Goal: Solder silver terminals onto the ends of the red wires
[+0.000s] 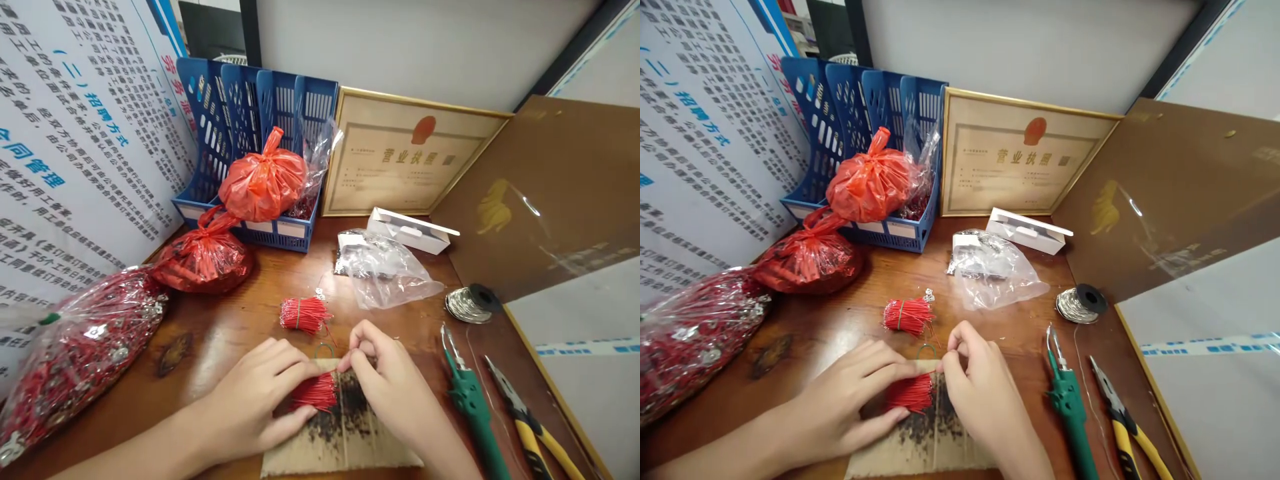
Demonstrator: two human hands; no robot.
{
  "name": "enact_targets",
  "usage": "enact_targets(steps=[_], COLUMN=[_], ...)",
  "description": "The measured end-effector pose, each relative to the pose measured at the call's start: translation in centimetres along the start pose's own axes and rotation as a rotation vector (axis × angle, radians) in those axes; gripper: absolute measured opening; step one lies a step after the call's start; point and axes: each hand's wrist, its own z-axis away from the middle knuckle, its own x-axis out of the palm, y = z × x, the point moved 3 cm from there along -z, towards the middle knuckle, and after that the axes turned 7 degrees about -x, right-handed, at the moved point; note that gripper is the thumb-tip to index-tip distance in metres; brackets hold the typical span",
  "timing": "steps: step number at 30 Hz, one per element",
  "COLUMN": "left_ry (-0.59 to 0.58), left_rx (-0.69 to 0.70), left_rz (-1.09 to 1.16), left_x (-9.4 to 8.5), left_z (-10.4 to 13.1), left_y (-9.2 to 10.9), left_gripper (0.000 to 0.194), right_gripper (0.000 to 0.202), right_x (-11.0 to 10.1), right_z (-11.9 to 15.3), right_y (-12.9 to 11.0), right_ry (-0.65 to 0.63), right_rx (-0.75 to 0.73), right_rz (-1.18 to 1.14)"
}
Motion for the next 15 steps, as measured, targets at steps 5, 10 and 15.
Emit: enact_targets(steps=[5,10,15], left_ry=[0.0,0.042,0.047], left_rx=[-0.015,0.016,0.013], left_rz=[-0.007,-0.018,-0.083], left_x=[0.0,0.3,0.8], left_z=[0.0,0.0,0.0], left_y=[0.2,-0.1,-0.4], left_gripper=[0.042,0.037,0.038], right_gripper=[0.009,0.014,0.023], right_x=[0.5,0.6,0.6], right_z=[0.0,-0.3,-0.5], right_y=[0.1,1.1,2.3], right_ry=[-0.053,-0.097,-0.131], right_rx=[-0.01,-0.017,-0.06], right_rz=[-0.054,-0.066,-0.047])
